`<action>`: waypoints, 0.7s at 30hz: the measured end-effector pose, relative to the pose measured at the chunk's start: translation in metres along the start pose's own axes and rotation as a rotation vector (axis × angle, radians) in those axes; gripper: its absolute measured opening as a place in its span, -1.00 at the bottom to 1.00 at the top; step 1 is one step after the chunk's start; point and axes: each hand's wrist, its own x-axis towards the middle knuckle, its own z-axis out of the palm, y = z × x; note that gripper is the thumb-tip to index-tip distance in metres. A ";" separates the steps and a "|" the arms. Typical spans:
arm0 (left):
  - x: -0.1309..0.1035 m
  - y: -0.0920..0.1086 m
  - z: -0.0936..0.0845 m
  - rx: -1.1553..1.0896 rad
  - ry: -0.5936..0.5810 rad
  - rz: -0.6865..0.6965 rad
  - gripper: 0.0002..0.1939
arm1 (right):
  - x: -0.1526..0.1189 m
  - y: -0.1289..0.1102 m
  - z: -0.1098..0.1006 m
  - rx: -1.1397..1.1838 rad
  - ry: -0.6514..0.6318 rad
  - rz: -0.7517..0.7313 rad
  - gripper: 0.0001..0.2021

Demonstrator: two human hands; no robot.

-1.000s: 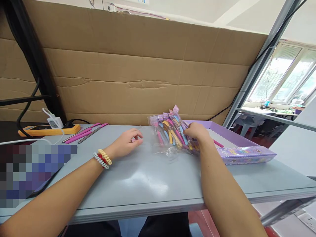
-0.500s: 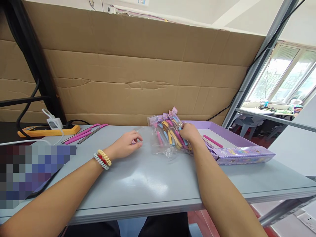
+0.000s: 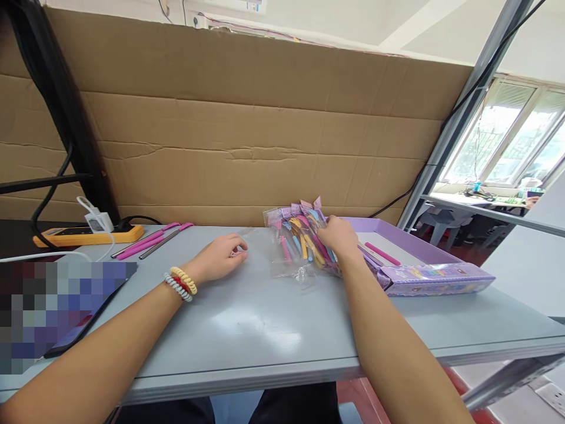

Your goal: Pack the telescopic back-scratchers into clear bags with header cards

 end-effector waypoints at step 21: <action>0.007 -0.051 -0.010 0.150 0.006 -0.294 -0.81 | -0.036 -0.052 0.036 0.554 -0.222 -0.674 -0.80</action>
